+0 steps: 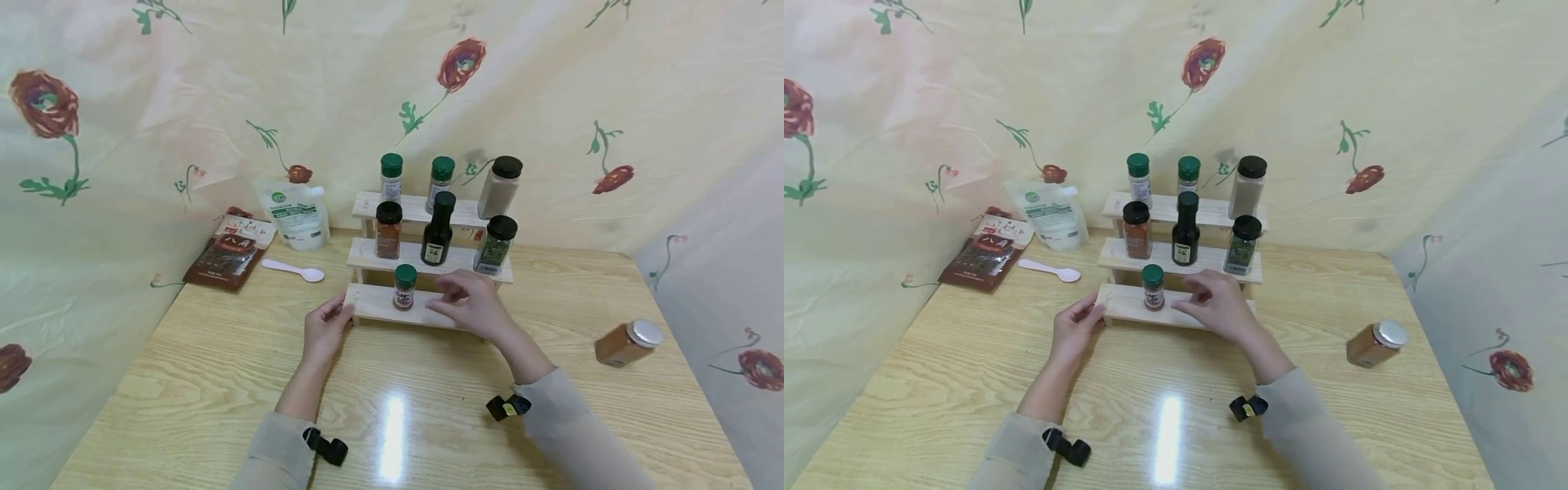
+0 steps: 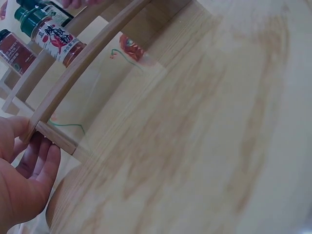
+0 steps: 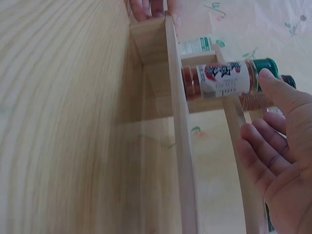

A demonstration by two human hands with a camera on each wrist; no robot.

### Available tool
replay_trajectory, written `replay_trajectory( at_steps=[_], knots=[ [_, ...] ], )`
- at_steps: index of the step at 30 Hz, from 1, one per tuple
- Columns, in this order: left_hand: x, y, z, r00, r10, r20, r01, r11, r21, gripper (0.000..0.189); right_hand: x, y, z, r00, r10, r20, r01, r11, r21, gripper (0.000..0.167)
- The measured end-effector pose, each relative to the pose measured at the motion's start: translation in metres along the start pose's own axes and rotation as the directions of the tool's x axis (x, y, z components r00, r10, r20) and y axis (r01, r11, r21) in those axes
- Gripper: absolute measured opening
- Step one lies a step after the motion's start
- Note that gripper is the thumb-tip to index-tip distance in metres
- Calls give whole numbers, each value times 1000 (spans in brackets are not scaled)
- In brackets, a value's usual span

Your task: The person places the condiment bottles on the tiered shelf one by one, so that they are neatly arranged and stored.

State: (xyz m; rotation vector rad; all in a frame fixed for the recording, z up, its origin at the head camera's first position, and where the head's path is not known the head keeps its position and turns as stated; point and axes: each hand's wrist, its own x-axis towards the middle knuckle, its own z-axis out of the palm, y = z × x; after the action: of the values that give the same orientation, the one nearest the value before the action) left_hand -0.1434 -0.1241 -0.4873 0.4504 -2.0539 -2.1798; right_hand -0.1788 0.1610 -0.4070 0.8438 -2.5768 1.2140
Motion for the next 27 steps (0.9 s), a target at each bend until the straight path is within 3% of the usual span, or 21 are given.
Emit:
replay_trajectory(
  at_steps=[17,22,27],
  knots=[
    [1,0,-1,1000,-17,17,18,999,-39,36,-47,31,-43,994,28,-105,-36,996,-78,26],
    [-10,19,-1,999,-14,32,15,999,-42,34,-60,41,-55,990,58,-130,-72,992,-108,26],
    [-5,8,0,1000,-3,27,4,999,-46,35,-73,49,-67,983,113,-144,-133,982,-134,24]
  ],
)
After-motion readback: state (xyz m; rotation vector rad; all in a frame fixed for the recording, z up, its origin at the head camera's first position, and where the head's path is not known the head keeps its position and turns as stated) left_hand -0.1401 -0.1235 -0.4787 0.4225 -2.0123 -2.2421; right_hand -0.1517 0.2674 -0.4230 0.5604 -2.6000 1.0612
